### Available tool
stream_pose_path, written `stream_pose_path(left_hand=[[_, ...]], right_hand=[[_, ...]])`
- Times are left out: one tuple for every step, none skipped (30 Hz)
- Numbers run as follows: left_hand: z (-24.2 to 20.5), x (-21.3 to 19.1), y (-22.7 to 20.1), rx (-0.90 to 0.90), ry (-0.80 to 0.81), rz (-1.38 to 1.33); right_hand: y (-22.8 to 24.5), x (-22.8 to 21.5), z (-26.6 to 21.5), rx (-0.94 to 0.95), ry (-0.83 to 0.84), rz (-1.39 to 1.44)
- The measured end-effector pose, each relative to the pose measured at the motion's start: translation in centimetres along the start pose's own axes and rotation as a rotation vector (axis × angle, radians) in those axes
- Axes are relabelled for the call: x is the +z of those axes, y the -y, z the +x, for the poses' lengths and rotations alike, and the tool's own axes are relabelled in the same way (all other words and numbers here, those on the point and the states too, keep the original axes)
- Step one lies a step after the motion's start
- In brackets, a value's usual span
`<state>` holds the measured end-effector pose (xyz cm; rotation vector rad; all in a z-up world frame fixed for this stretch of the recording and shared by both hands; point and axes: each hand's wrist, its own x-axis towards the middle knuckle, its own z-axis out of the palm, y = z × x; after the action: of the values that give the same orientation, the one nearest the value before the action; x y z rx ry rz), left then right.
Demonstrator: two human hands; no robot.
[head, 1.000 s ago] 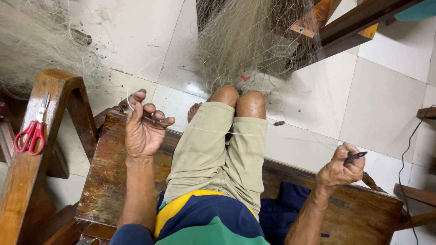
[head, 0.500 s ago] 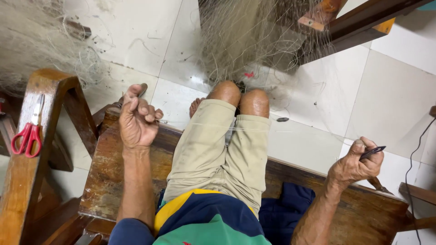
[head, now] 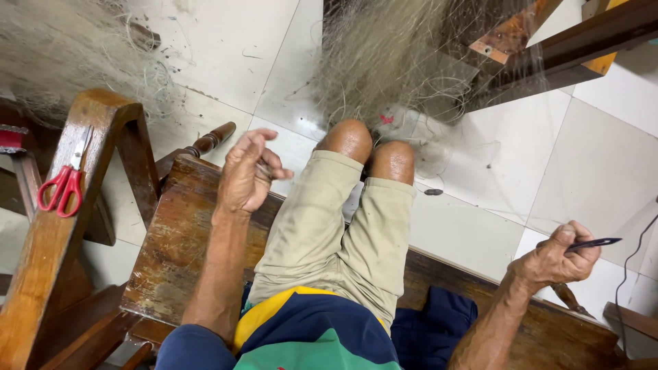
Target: Repairing a monofilament fishing net using a shuttle and scissors while using feet to maintain tension
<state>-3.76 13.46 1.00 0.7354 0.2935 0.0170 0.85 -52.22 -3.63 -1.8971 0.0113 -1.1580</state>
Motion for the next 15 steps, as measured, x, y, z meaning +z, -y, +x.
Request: stream_pose_path(left_hand=[[0.1, -0.3, 0.2, -0.003, -0.002, 0.000], [0.2, -0.5, 0.3, 0.031, -0.049, 0.008], [0.6, -0.6, 0.4, 0.069, -0.095, 0.016], [0.6, -0.6, 0.6, 0.071, -0.095, 0.015], [0.3, -0.6, 0.8, 0.071, -0.087, 0.019], [0.0, -0.7, 1.0, 0.071, -0.080, 0.024], [-0.7, -0.3, 0.9, 0.071, -0.087, 0.023], [-1.4, 0.0, 0.8, 0.069, -0.036, -0.034], [-1.7, 0.5, 0.7, 0.069, 0.023, -0.090], [-2.2, 0.5, 1.1, 0.073, 0.023, -0.090], [-3.0, 0.6, 1.5, 0.061, 0.055, -0.186], [-3.8, 0.6, 2.0, 0.050, 0.086, -0.282], [-4.2, 0.2, 2.6, 0.051, 0.089, -0.283], [-4.6, -0.2, 3.2, 0.041, 0.064, -0.275], [-5.0, -0.6, 3.8, 0.033, 0.040, -0.267]], right_hand=[[0.6, 0.1, 0.2, 0.002, 0.002, -0.002], [1.1, 0.2, 0.4, 0.009, 0.001, -0.030], [1.5, 0.6, 0.8, 0.015, -0.002, -0.054], [1.7, 0.8, 1.0, 0.014, -0.001, -0.052], [2.0, 1.0, 1.0, 0.038, 0.011, -0.050], [2.4, 1.2, 1.0, 0.062, 0.024, -0.048], [2.7, 1.3, 0.9, 0.064, 0.031, -0.047], [3.1, 1.4, 0.8, 0.106, 0.046, -0.043], [3.4, 1.7, 0.8, 0.144, 0.054, -0.037], [3.7, 2.2, 1.1, 0.142, 0.055, -0.033], [4.2, 2.2, 1.3, 0.335, 0.007, 0.053], [4.6, 2.2, 1.5, 0.529, -0.042, 0.139], [4.5, 2.3, 1.8, 0.526, -0.043, 0.140], [4.5, 2.4, 2.1, 0.532, -0.038, 0.156], [4.5, 2.5, 2.5, 0.537, -0.032, 0.174]])
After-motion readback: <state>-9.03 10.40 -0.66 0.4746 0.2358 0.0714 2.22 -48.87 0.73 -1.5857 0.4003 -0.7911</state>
